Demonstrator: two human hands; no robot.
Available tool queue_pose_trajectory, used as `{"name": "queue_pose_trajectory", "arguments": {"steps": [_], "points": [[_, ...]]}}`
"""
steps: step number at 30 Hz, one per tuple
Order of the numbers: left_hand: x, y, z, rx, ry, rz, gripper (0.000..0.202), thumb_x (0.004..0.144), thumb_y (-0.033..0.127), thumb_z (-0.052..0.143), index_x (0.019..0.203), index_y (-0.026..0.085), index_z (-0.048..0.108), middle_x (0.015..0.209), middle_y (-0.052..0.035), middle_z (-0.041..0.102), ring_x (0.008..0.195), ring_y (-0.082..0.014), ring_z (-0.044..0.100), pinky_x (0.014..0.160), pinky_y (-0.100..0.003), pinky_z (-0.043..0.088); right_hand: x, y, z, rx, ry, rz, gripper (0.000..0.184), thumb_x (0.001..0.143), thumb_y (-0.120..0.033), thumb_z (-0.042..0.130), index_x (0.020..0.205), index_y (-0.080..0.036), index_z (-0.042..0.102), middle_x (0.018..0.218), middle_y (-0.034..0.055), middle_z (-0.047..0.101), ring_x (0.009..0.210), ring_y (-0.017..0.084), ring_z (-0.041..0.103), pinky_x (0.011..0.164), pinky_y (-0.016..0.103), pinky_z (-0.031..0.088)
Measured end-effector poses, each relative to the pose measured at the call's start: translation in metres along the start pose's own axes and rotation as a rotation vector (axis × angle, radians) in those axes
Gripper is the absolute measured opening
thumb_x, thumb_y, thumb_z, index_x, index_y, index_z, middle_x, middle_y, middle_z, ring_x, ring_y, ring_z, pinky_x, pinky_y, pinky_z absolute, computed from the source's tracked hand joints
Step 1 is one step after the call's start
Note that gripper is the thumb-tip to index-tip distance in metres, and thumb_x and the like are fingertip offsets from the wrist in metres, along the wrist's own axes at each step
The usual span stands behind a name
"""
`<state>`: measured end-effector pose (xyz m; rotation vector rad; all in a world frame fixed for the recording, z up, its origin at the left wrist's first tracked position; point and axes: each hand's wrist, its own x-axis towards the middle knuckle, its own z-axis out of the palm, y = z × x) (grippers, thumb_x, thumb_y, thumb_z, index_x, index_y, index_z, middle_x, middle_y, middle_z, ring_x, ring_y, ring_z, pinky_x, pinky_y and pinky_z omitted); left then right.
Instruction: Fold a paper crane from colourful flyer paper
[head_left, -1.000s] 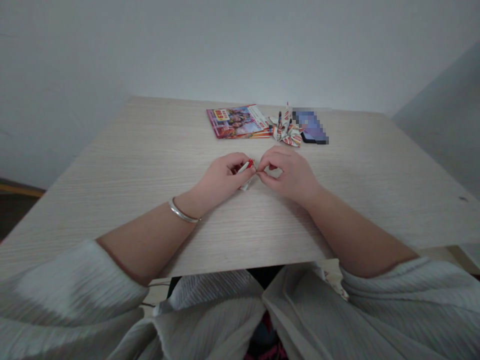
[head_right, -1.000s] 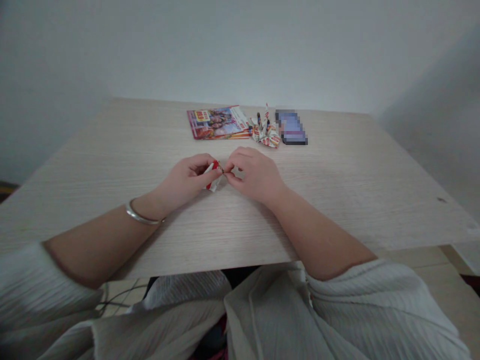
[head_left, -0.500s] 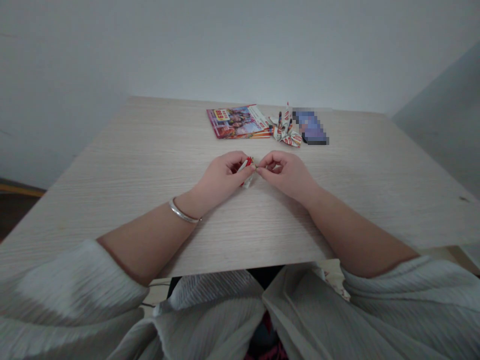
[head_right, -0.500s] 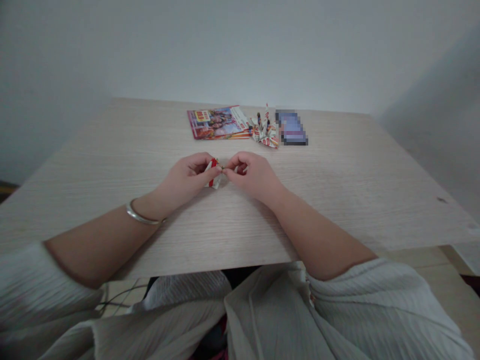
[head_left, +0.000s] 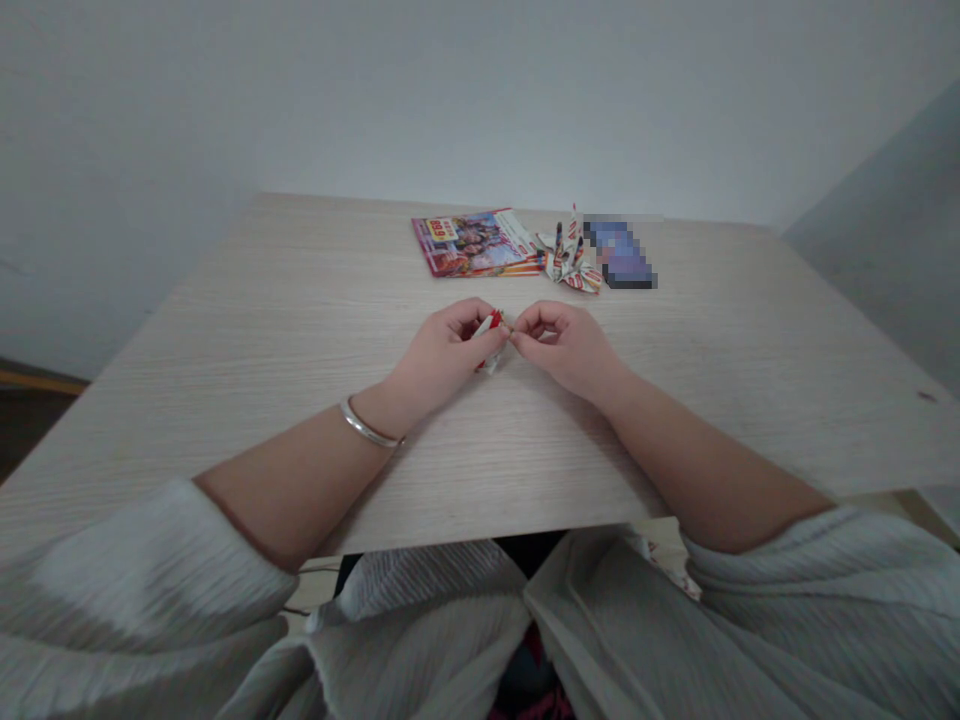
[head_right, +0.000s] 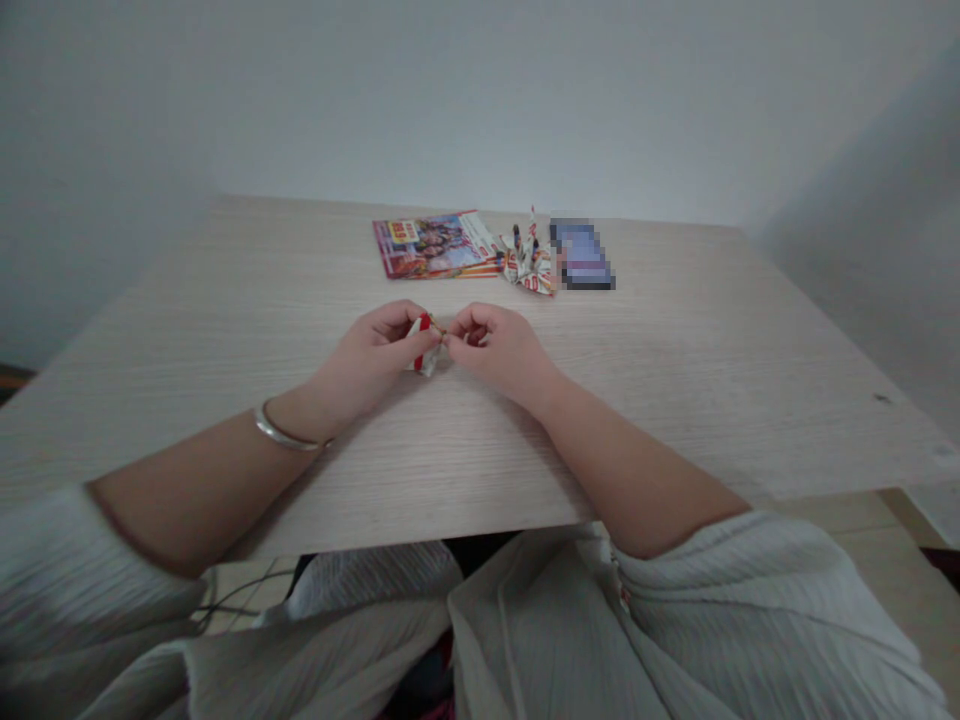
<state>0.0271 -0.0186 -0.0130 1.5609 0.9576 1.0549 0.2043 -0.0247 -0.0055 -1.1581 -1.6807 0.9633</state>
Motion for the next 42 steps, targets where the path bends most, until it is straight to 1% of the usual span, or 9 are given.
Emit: {"name": "queue_pose_trajectory", "arguments": {"steps": [6, 13, 16, 18, 24, 26, 32, 38, 42], "points": [[0.002, -0.007, -0.001, -0.029, -0.015, -0.011, 0.016, 0.077, 0.033, 0.069, 0.076, 0.021, 0.058, 0.063, 0.0050, 0.051, 0.054, -0.0091, 0.043, 0.052, -0.024, 0.033, -0.001, 0.001, 0.001, -0.013, -0.012, -0.015, 0.009, 0.070, -0.029, 0.067, 0.069, -0.021, 0.061, 0.064, -0.0032, 0.061, 0.060, 0.011, 0.051, 0.058, 0.028, 0.042], [0.005, -0.014, -0.001, -0.047, 0.017, -0.053, 0.030, 0.076, 0.045, 0.075, 0.078, 0.018, 0.063, 0.069, 0.0020, 0.058, 0.061, -0.0110, 0.051, 0.057, -0.025, 0.038, 0.001, 0.007, -0.001, 0.070, 0.011, 0.026, 0.009, 0.079, -0.030, 0.064, 0.077, -0.021, 0.062, 0.069, -0.0032, 0.061, 0.064, 0.011, 0.053, 0.064, 0.027, 0.048], [0.005, -0.014, -0.001, -0.093, 0.025, -0.056, 0.032, 0.072, 0.042, 0.080, 0.087, 0.017, 0.066, 0.074, 0.0015, 0.062, 0.063, -0.0108, 0.054, 0.059, -0.025, 0.040, 0.001, 0.008, -0.002, 0.115, -0.020, 0.053, 0.005, 0.081, -0.025, 0.060, 0.083, -0.021, 0.063, 0.075, -0.0019, 0.066, 0.064, 0.010, 0.055, 0.064, 0.026, 0.050], [0.005, -0.012, 0.000, -0.144, 0.022, -0.061, 0.035, 0.069, 0.040, 0.082, 0.091, 0.018, 0.065, 0.075, 0.0020, 0.064, 0.063, -0.0102, 0.055, 0.058, -0.024, 0.040, 0.002, 0.008, -0.002, 0.119, -0.023, 0.057, 0.006, 0.081, -0.027, 0.062, 0.085, -0.021, 0.064, 0.078, -0.0014, 0.067, 0.065, 0.010, 0.056, 0.063, 0.025, 0.050], [0.005, -0.008, 0.001, -0.117, -0.010, -0.053, 0.046, 0.063, 0.044, 0.090, 0.086, 0.019, 0.060, 0.072, 0.0028, 0.065, 0.062, -0.0103, 0.057, 0.058, -0.023, 0.041, 0.002, 0.009, 0.000, 0.045, 0.021, -0.006, 0.013, 0.078, -0.032, 0.069, 0.078, -0.021, 0.062, 0.071, -0.0031, 0.063, 0.063, 0.010, 0.054, 0.064, 0.027, 0.049], [0.004, -0.007, 0.001, -0.113, -0.018, -0.046, 0.044, 0.064, 0.043, 0.088, 0.087, 0.019, 0.059, 0.074, 0.0022, 0.066, 0.064, -0.0109, 0.059, 0.061, -0.024, 0.044, 0.003, 0.010, -0.001, 0.032, 0.031, -0.003, 0.014, 0.078, -0.033, 0.069, 0.076, -0.021, 0.061, 0.069, -0.0033, 0.062, 0.062, 0.010, 0.054, 0.065, 0.028, 0.048], [0.002, -0.005, 0.002, -0.037, -0.043, 0.008, 0.034, 0.070, 0.025, 0.078, 0.098, 0.017, 0.061, 0.087, 0.0002, 0.069, 0.077, -0.0128, 0.064, 0.074, -0.027, 0.051, 0.006, 0.014, -0.004, 0.062, 0.042, -0.027, 0.014, 0.078, -0.032, 0.065, 0.075, -0.022, 0.057, 0.068, -0.0046, 0.057, 0.062, 0.010, 0.053, 0.062, 0.027, 0.046], [0.003, -0.010, -0.002, 0.071, -0.052, 0.017, 0.033, 0.073, 0.027, 0.075, 0.102, 0.018, 0.062, 0.088, -0.0003, 0.069, 0.075, -0.0136, 0.063, 0.072, -0.029, 0.050, 0.008, 0.019, -0.004, 0.096, 0.067, -0.011, 0.011, 0.079, -0.031, 0.065, 0.077, -0.022, 0.059, 0.072, -0.0035, 0.058, 0.066, 0.011, 0.054, 0.063, 0.026, 0.048], [0.005, -0.010, -0.006, 0.087, -0.033, 0.014, 0.032, 0.072, 0.026, 0.075, 0.100, 0.018, 0.061, 0.078, 0.0018, 0.067, 0.069, -0.0129, 0.062, 0.065, -0.026, 0.046, 0.008, 0.019, -0.005, 0.147, 0.050, 0.105, 0.010, 0.084, -0.032, 0.063, 0.087, -0.023, 0.064, 0.077, -0.0018, 0.064, 0.071, 0.013, 0.060, 0.062, 0.025, 0.052]]}}
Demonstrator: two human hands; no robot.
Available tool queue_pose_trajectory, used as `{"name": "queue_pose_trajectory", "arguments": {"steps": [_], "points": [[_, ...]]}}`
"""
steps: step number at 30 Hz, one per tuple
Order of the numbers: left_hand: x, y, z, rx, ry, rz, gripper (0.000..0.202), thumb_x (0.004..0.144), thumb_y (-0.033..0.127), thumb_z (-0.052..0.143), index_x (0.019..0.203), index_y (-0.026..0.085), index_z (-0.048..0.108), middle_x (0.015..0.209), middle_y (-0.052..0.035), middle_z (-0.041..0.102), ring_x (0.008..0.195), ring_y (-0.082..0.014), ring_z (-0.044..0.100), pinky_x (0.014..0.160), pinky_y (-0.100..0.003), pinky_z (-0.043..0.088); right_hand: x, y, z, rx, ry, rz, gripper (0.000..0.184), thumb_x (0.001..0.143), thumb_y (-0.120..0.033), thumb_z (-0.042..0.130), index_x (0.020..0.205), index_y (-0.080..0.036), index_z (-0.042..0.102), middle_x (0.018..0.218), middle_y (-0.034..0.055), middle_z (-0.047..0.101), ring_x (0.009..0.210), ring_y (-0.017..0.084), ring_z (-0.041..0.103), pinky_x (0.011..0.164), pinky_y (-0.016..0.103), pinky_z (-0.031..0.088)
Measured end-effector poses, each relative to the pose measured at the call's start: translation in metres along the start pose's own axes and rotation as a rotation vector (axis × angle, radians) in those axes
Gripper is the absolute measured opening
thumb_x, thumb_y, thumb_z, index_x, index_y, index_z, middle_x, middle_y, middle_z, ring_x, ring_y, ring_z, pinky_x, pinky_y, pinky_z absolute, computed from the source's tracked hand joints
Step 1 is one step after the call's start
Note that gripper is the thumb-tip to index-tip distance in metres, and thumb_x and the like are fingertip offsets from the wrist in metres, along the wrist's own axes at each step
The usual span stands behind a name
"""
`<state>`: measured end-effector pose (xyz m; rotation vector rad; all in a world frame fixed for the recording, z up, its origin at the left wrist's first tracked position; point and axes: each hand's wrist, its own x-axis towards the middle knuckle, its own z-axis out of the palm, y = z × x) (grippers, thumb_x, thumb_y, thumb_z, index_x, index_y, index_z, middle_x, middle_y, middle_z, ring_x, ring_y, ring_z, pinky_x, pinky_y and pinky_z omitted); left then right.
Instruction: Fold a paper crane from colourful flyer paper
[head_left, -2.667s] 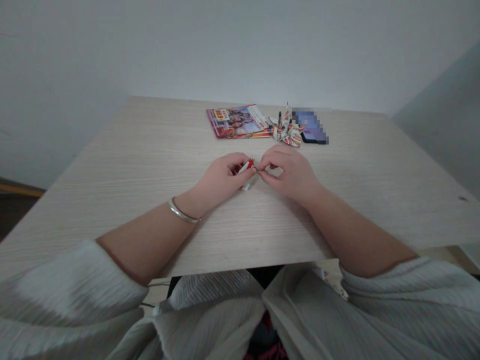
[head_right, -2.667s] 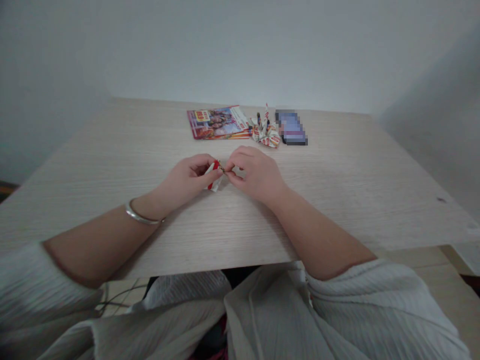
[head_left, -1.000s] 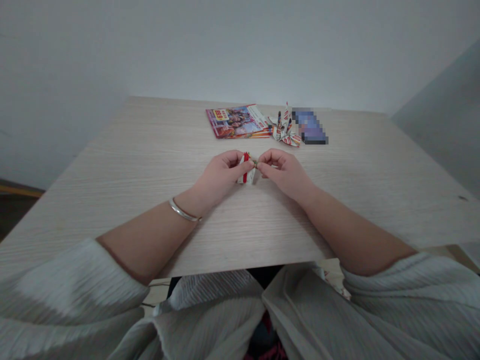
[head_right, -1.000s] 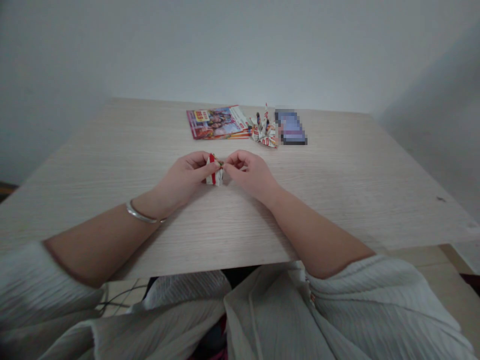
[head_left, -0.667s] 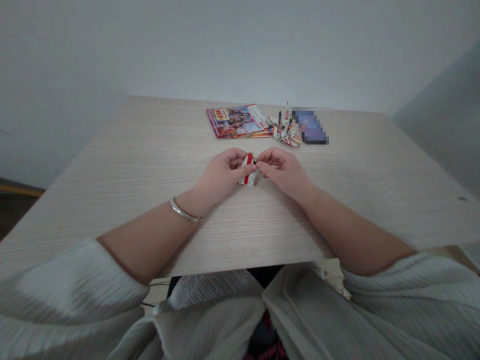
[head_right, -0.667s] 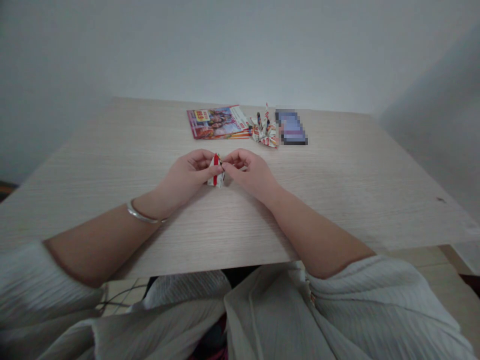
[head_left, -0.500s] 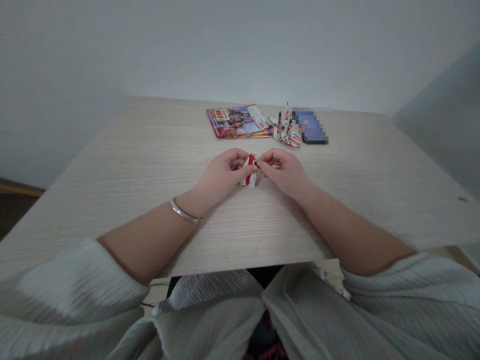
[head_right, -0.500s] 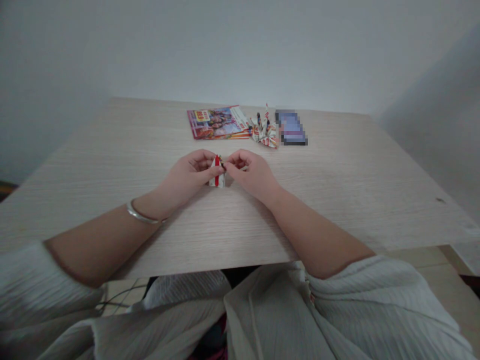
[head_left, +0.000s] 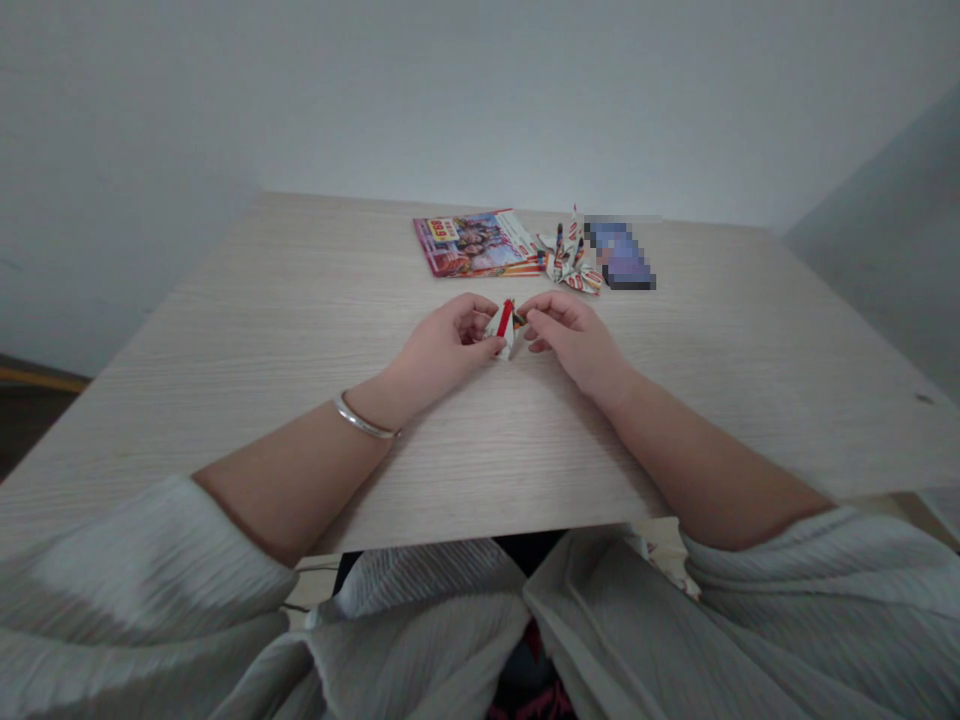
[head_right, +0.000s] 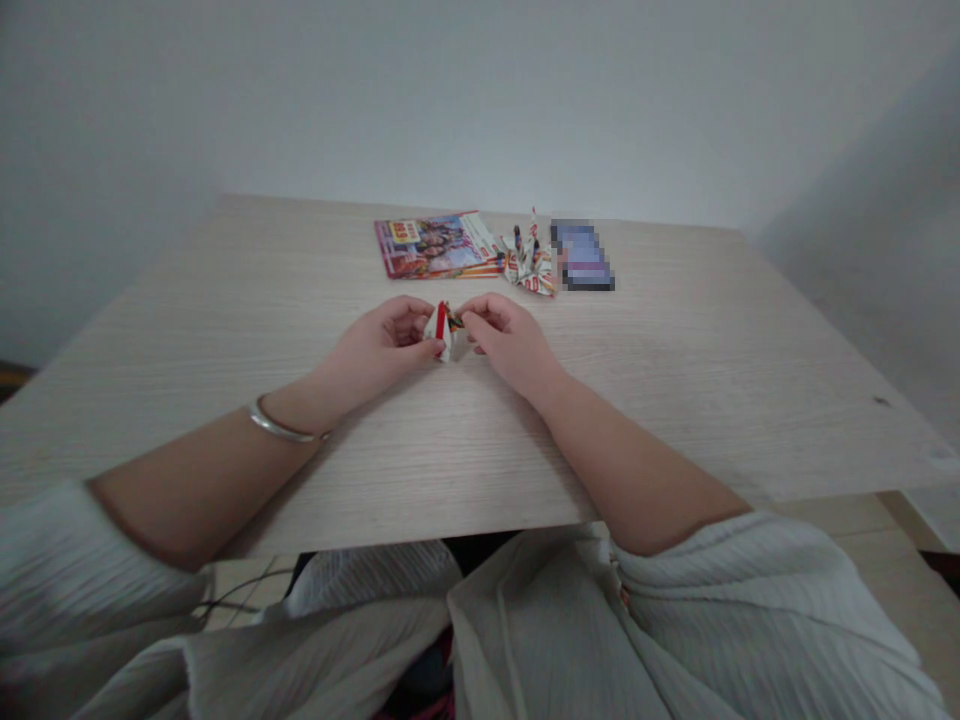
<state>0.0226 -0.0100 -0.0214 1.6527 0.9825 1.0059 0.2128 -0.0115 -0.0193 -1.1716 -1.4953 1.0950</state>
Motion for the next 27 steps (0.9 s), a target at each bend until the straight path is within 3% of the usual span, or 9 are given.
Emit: {"name": "queue_pose_trajectory", "arguments": {"steps": [3, 9, 16, 19, 22, 24, 27], "points": [[0.0000, 0.0008, -0.0015, -0.031, -0.045, -0.030, 0.037, 0.071, 0.025, 0.075, 0.103, 0.020, 0.058, 0.073, 0.0034, 0.068, 0.068, -0.0133, 0.064, 0.062, -0.024, 0.044, -0.0005, -0.0011, -0.0005, 0.036, -0.032, 0.053, 0.013, 0.086, -0.034, 0.064, 0.092, -0.023, 0.067, 0.085, -0.0008, 0.069, 0.074, 0.013, 0.064, 0.063, 0.025, 0.055], [-0.0006, 0.0039, -0.0040, -0.077, -0.061, -0.104, 0.041, 0.067, 0.023, 0.077, 0.098, 0.022, 0.049, 0.062, 0.0073, 0.066, 0.057, -0.0121, 0.061, 0.055, -0.021, 0.040, -0.0039, -0.0024, 0.0003, 0.122, -0.170, 0.065, 0.026, 0.082, -0.046, 0.075, 0.082, -0.022, 0.067, 0.077, -0.0017, 0.070, 0.069, 0.011, 0.066, 0.068, 0.026, 0.061], [-0.0016, 0.0066, -0.0032, -0.034, -0.066, -0.146, 0.039, 0.068, 0.019, 0.075, 0.094, 0.023, 0.046, 0.060, 0.0074, 0.065, 0.056, -0.0130, 0.061, 0.054, -0.022, 0.041, -0.0045, -0.0024, -0.0015, 0.174, -0.201, 0.055, 0.040, 0.075, -0.059, 0.082, 0.079, -0.022, 0.066, 0.074, -0.0017, 0.071, 0.066, 0.012, 0.068, 0.068, 0.028, 0.063], [-0.0009, 0.0029, -0.0030, 0.005, -0.016, -0.084, 0.040, 0.068, 0.020, 0.076, 0.095, 0.023, 0.047, 0.075, 0.0049, 0.066, 0.064, -0.0135, 0.064, 0.059, -0.024, 0.046, -0.0028, -0.0002, -0.0011, 0.166, -0.181, 0.049, 0.041, 0.075, -0.060, 0.081, 0.080, -0.022, 0.067, 0.074, -0.0015, 0.072, 0.065, 0.012, 0.068, 0.066, 0.027, 0.062], [0.0006, 0.0011, -0.0054, 0.166, 0.108, 0.088, 0.036, 0.066, 0.018, 0.079, 0.088, 0.021, 0.051, 0.091, 0.0014, 0.063, 0.076, -0.0139, 0.062, 0.068, -0.027, 0.048, -0.0020, 0.0009, -0.0001, 0.165, -0.178, 0.045, 0.044, 0.073, -0.062, 0.082, 0.080, -0.021, 0.065, 0.075, -0.0013, 0.072, 0.066, 0.011, 0.068, 0.067, 0.027, 0.063], [0.0010, 0.0018, -0.0073, 0.331, 0.148, 0.203, 0.027, 0.068, 0.018, 0.079, 0.079, 0.019, 0.054, 0.088, 0.0003, 0.060, 0.082, -0.0156, 0.058, 0.074, -0.030, 0.048, -0.0025, 0.0003, 0.0008, 0.173, -0.174, 0.048, 0.046, 0.071, -0.062, 0.084, 0.080, -0.021, 0.064, 0.075, -0.0016, 0.072, 0.067, 0.011, 0.068, 0.068, 0.027, 0.063], [-0.0003, 0.0032, -0.0076, 0.414, 0.084, 0.240, 0.014, 0.076, 0.020, 0.073, 0.076, 0.019, 0.059, 0.081, 0.0000, 0.058, 0.079, -0.0160, 0.055, 0.072, -0.030, 0.046, -0.0037, -0.0016, 0.0020, 0.188, -0.179, 0.044, 0.045, 0.071, -0.061, 0.084, 0.079, -0.022, 0.062, 0.074, -0.0024, 0.070, 0.067, 0.011, 0.067, 0.068, 0.028, 0.063]]}}
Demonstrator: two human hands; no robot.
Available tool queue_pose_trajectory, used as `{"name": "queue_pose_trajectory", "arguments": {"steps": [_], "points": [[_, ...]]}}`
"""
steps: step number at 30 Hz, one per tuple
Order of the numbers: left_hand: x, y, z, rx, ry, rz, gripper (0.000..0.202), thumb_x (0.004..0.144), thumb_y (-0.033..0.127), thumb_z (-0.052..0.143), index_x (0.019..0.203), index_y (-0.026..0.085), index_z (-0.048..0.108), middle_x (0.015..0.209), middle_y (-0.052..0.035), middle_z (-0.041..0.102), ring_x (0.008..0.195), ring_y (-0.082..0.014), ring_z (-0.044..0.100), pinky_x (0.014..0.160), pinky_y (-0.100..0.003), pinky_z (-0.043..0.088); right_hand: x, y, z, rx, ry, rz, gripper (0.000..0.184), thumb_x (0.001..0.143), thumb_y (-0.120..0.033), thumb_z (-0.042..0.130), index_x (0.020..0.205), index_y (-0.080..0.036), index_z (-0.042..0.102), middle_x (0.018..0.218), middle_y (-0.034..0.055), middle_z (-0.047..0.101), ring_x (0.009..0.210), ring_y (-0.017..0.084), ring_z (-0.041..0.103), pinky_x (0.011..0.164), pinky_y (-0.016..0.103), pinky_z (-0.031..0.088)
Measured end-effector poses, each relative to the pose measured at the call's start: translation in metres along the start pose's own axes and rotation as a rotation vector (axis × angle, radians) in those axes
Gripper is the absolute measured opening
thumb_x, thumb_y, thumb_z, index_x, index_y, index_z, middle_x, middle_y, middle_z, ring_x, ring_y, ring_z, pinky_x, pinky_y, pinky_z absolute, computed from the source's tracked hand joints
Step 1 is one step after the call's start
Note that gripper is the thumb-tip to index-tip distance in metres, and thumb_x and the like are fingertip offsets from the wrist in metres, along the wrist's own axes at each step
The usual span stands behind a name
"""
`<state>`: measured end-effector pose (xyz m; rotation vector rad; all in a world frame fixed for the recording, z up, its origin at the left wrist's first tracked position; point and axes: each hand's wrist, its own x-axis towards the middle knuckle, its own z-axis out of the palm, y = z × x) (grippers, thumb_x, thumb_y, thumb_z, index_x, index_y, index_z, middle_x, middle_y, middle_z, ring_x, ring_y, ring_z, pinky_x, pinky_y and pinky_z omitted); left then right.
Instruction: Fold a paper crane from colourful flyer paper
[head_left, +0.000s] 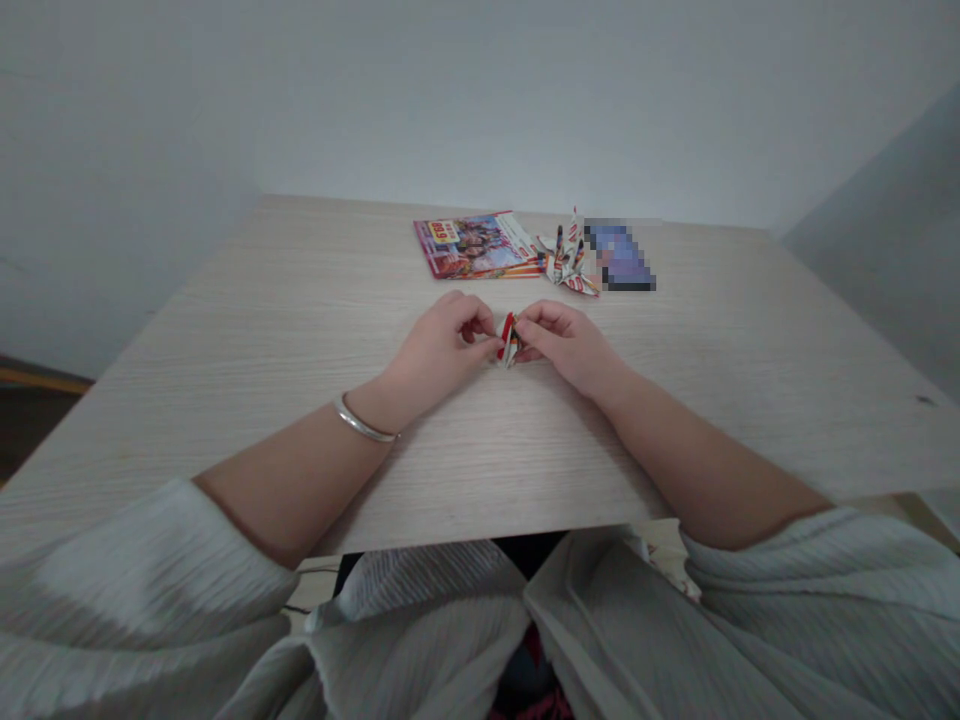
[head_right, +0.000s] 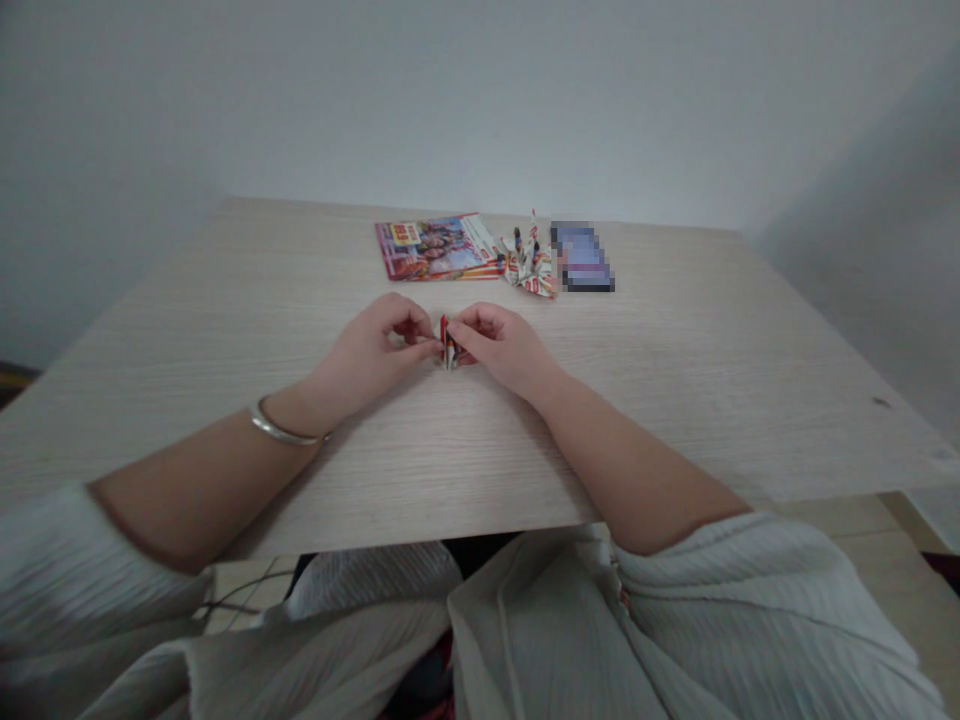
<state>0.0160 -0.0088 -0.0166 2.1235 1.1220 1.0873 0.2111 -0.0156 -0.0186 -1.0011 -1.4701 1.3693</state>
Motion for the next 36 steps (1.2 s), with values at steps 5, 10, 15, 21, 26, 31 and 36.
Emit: {"name": "queue_pose_trajectory", "arguments": {"steps": [5, 10, 15, 21, 26, 31, 36], "points": [[-0.004, 0.005, 0.003, -0.081, -0.079, -0.007, 0.007, 0.082, 0.015, 0.057, 0.086, 0.019, 0.061, 0.085, -0.0012, 0.061, 0.078, -0.0154, 0.058, 0.070, -0.029, 0.047, 0.000, -0.002, 0.001, 0.013, -0.044, 0.005, 0.040, 0.075, -0.056, 0.082, 0.079, -0.022, 0.060, 0.076, -0.0019, 0.069, 0.071, 0.013, 0.068, 0.070, 0.032, 0.065], [-0.004, 0.010, 0.003, -0.053, -0.099, -0.012, 0.009, 0.087, 0.021, 0.054, 0.090, 0.019, 0.063, 0.084, -0.0017, 0.065, 0.078, -0.0167, 0.060, 0.072, -0.031, 0.048, 0.002, -0.002, 0.000, -0.105, 0.000, -0.031, 0.027, 0.081, -0.045, 0.075, 0.078, -0.023, 0.059, 0.075, -0.0020, 0.067, 0.071, 0.014, 0.065, 0.070, 0.032, 0.061], [-0.004, 0.011, 0.003, -0.159, -0.115, -0.065, 0.015, 0.091, 0.032, 0.055, 0.090, 0.020, 0.064, 0.084, -0.0017, 0.068, 0.078, -0.0172, 0.062, 0.074, -0.032, 0.050, 0.000, -0.004, 0.003, -0.424, 0.119, -0.198, 0.011, 0.084, -0.030, 0.062, 0.077, -0.023, 0.057, 0.074, -0.0014, 0.064, 0.066, 0.013, 0.059, 0.067, 0.030, 0.054], [-0.003, 0.016, 0.003, -0.234, -0.094, -0.181, 0.018, 0.086, 0.037, 0.062, 0.086, 0.019, 0.064, 0.084, -0.0012, 0.069, 0.080, -0.0174, 0.063, 0.074, -0.030, 0.051, -0.006, -0.012, 0.004, -0.693, 0.132, -0.371, 0.007, 0.079, -0.020, 0.059, 0.076, -0.023, 0.054, 0.079, 0.0014, 0.063, 0.075, 0.016, 0.059, 0.068, 0.030, 0.053], [-0.003, 0.020, 0.002, -0.197, -0.053, -0.182, 0.018, 0.084, 0.037, 0.065, 0.084, 0.019, 0.065, 0.086, -0.0025, 0.070, 0.082, -0.0182, 0.063, 0.075, -0.031, 0.052, -0.008, -0.014, 0.004, -0.723, 0.122, -0.408, 0.009, 0.079, -0.019, 0.059, 0.075, -0.024, 0.054, 0.082, 0.0024, 0.064, 0.081, 0.018, 0.059, 0.074, 0.032, 0.055], [-0.003, 0.017, 0.004, -0.195, -0.036, -0.194, 0.013, 0.085, 0.033, 0.062, 0.081, 0.020, 0.061, 0.081, -0.0010, 0.066, 0.079, -0.0172, 0.061, 0.072, -0.030, 0.049, -0.008, -0.013, 0.005, -0.624, 0.139, -0.368, 0.009, 0.082, -0.021, 0.059, 0.075, -0.025, 0.055, 0.082, 0.0027, 0.064, 0.081, 0.019, 0.060, 0.072, 0.033, 0.057], [-0.002, 0.011, 0.008, -0.267, -0.007, -0.185, 0.010, 0.085, 0.031, 0.060, 0.086, 0.021, 0.058, 0.081, 0.0002, 0.065, 0.075, -0.0154, 0.060, 0.071, -0.029, 0.048, -0.009, -0.014, 0.006, -0.528, 0.153, -0.335, 0.008, 0.083, -0.023, 0.059, 0.075, -0.024, 0.057, 0.081, 0.0023, 0.065, 0.081, 0.018, 0.061, 0.067, 0.030, 0.056]]}}
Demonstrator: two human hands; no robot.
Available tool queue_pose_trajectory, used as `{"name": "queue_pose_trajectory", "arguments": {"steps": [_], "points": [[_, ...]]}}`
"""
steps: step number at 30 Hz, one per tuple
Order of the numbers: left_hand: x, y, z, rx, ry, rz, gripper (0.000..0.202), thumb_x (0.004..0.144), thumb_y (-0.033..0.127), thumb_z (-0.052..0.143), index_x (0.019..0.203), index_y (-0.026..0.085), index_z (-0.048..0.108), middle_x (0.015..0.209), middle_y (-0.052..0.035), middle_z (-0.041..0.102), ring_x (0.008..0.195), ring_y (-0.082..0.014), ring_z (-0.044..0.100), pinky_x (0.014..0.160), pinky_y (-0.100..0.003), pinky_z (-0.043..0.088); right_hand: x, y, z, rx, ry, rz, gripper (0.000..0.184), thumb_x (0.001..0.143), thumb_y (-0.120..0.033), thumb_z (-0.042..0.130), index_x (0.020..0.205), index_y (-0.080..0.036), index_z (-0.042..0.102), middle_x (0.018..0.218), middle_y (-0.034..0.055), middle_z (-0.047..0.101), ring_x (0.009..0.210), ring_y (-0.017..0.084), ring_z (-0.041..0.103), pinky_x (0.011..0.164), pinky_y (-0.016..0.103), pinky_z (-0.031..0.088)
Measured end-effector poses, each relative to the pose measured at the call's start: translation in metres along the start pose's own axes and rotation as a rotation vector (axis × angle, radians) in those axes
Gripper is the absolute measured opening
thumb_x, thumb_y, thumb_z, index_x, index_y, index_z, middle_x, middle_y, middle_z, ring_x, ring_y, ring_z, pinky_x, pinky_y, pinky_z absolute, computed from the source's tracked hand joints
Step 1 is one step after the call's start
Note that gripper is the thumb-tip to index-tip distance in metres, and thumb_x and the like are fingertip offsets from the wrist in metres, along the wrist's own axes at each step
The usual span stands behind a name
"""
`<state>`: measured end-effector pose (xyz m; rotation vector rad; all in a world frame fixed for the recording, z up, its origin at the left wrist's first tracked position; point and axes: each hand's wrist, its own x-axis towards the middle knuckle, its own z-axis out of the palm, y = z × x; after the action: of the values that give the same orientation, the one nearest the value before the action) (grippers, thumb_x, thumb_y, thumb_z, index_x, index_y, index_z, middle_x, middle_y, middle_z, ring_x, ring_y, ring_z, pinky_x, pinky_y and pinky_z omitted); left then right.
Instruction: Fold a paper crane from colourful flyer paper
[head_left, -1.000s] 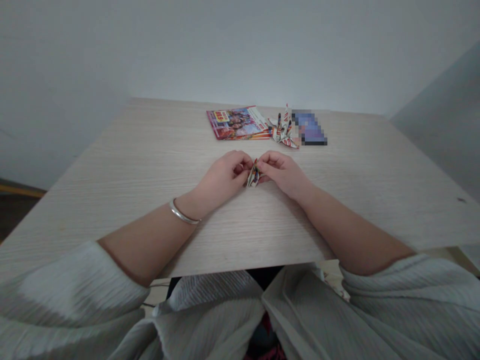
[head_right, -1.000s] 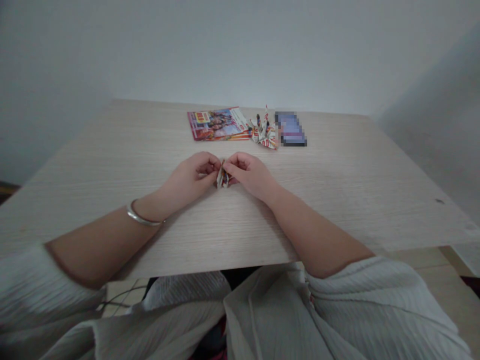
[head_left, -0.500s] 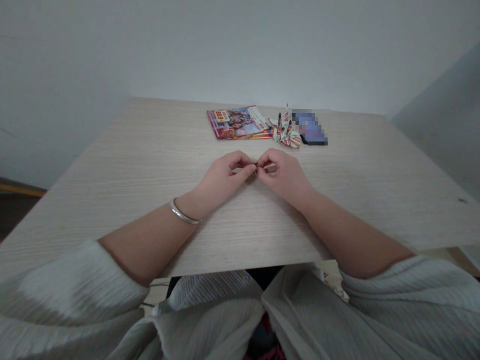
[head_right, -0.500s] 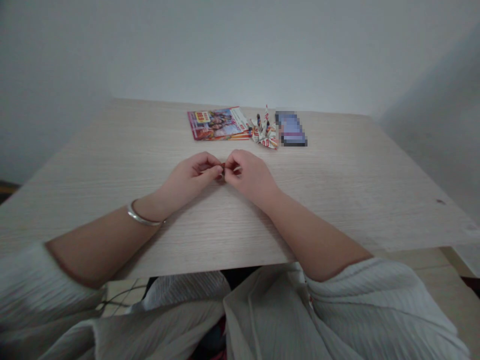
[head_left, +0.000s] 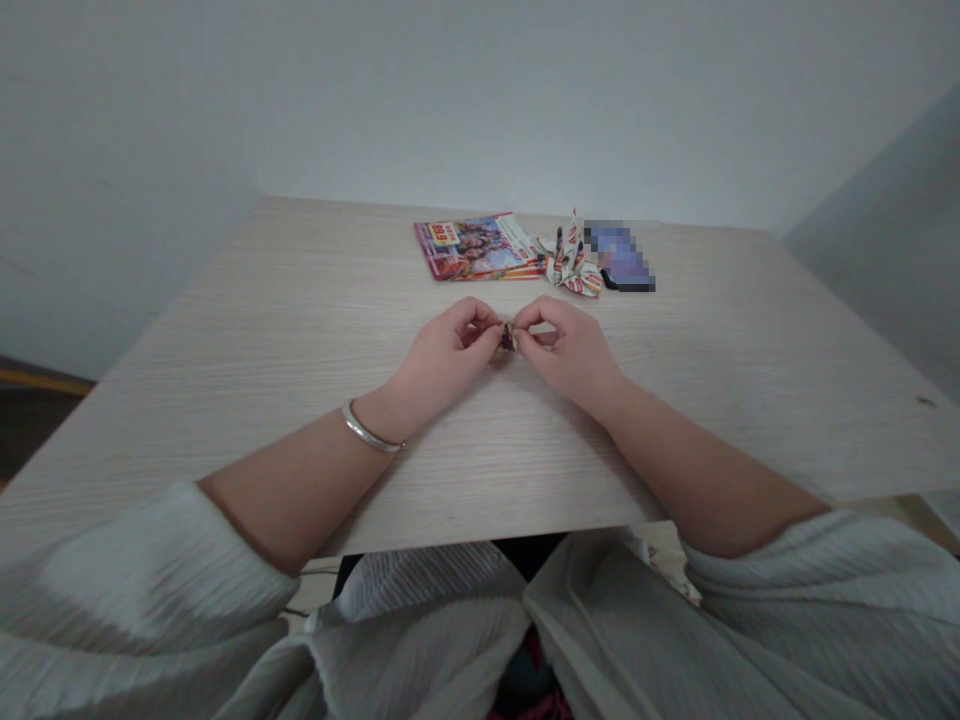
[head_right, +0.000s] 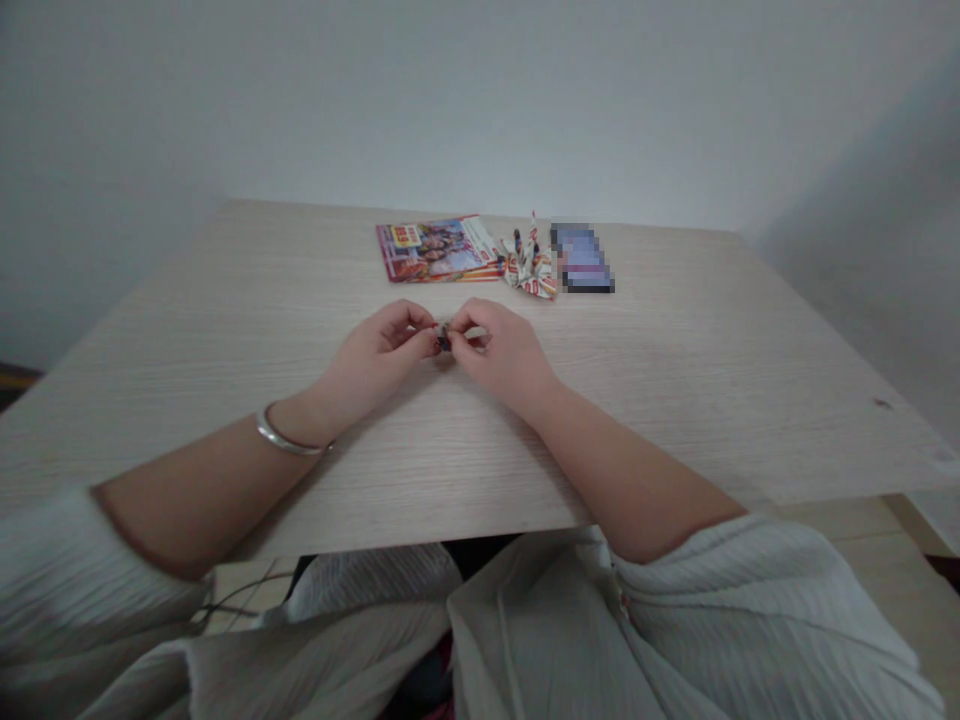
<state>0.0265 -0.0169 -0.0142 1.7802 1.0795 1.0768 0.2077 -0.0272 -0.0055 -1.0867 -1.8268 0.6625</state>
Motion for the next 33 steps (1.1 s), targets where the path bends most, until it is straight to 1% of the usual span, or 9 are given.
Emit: {"name": "queue_pose_trajectory", "arguments": {"steps": [3, 7, 10, 12, 15, 20, 26, 29, 33], "points": [[0.000, -0.002, 0.001, -0.003, -0.013, -0.011, 0.012, 0.088, 0.033, 0.058, 0.085, 0.021, 0.058, 0.080, 0.0002, 0.066, 0.073, -0.0151, 0.061, 0.070, -0.030, 0.047, 0.000, 0.001, 0.001, 0.086, 0.018, 0.048, 0.008, 0.084, -0.026, 0.059, 0.077, -0.024, 0.057, 0.083, 0.0025, 0.067, 0.082, 0.018, 0.063, 0.063, 0.028, 0.055], [0.001, -0.002, 0.003, -0.085, 0.008, -0.063, 0.011, 0.086, 0.031, 0.061, 0.088, 0.021, 0.057, 0.082, 0.0004, 0.065, 0.074, -0.0148, 0.062, 0.070, -0.030, 0.049, 0.000, 0.004, 0.002, 0.119, 0.031, 0.019, 0.008, 0.084, -0.026, 0.060, 0.078, -0.023, 0.056, 0.099, 0.0055, 0.070, 0.096, 0.020, 0.066, 0.069, 0.030, 0.057], [0.002, -0.002, 0.003, -0.127, 0.012, -0.054, 0.014, 0.083, 0.030, 0.065, 0.089, 0.020, 0.057, 0.083, 0.0009, 0.065, 0.076, -0.0141, 0.062, 0.071, -0.029, 0.049, 0.000, 0.006, 0.002, -0.010, 0.099, -0.059, 0.009, 0.081, -0.022, 0.061, 0.074, -0.024, 0.056, 0.089, 0.0044, 0.066, 0.091, 0.020, 0.062, 0.068, 0.031, 0.056], [0.002, -0.002, 0.003, -0.147, 0.006, -0.049, 0.015, 0.080, 0.028, 0.067, 0.087, 0.020, 0.057, 0.083, 0.0018, 0.064, 0.075, -0.0135, 0.061, 0.071, -0.028, 0.049, 0.001, 0.006, 0.002, -0.048, 0.104, -0.070, 0.010, 0.080, -0.022, 0.060, 0.073, -0.025, 0.056, 0.083, 0.0030, 0.062, 0.085, 0.019, 0.060, 0.067, 0.030, 0.055], [0.002, -0.001, 0.003, -0.175, -0.006, -0.055, 0.016, 0.079, 0.030, 0.068, 0.086, 0.020, 0.057, 0.081, 0.0019, 0.063, 0.075, -0.0135, 0.060, 0.071, -0.028, 0.048, 0.000, 0.005, 0.002, 0.004, 0.065, -0.051, 0.008, 0.083, -0.024, 0.059, 0.075, -0.025, 0.057, 0.084, 0.0024, 0.063, 0.084, 0.018, 0.061, 0.070, 0.031, 0.057], [0.001, 0.000, 0.002, -0.055, 0.001, -0.046, 0.016, 0.083, 0.034, 0.065, 0.080, 0.019, 0.061, 0.075, 0.0006, 0.063, 0.069, -0.0136, 0.055, 0.066, -0.028, 0.043, -0.001, 0.003, 0.003, 0.092, 0.061, 0.015, 0.008, 0.084, -0.027, 0.060, 0.077, -0.025, 0.057, 0.087, 0.0018, 0.065, 0.087, 0.018, 0.064, 0.078, 0.033, 0.060], [0.000, 0.004, 0.001, -0.139, 0.041, -0.070, 0.012, 0.082, 0.029, 0.067, 0.079, 0.019, 0.060, 0.079, -0.0001, 0.067, 0.074, -0.0141, 0.059, 0.071, -0.027, 0.048, 0.001, 0.007, 0.006, 0.205, 0.111, 0.107, 0.011, 0.082, -0.029, 0.062, 0.077, -0.025, 0.052, 0.079, -0.0012, 0.061, 0.080, 0.015, 0.062, 0.074, 0.031, 0.058], [0.000, 0.004, 0.001, -0.160, 0.055, -0.063, 0.013, 0.080, 0.027, 0.068, 0.074, 0.019, 0.059, 0.074, 0.0013, 0.065, 0.070, -0.0125, 0.057, 0.069, -0.026, 0.046, 0.003, 0.010, 0.007, 0.212, 0.140, 0.116, 0.011, 0.079, -0.027, 0.062, 0.079, -0.026, 0.051, 0.078, -0.0015, 0.059, 0.077, 0.015, 0.060, 0.073, 0.032, 0.057], [0.001, -0.002, 0.001, -0.128, 0.042, -0.021, 0.016, 0.078, 0.031, 0.069, 0.071, 0.019, 0.059, 0.071, 0.0016, 0.064, 0.067, -0.0126, 0.056, 0.068, -0.027, 0.045, 0.005, 0.011, 0.008, 0.152, 0.108, 0.107, 0.014, 0.077, -0.025, 0.064, 0.082, -0.026, 0.050, 0.081, -0.0013, 0.060, 0.080, 0.015, 0.060, 0.082, 0.035, 0.058]]}}
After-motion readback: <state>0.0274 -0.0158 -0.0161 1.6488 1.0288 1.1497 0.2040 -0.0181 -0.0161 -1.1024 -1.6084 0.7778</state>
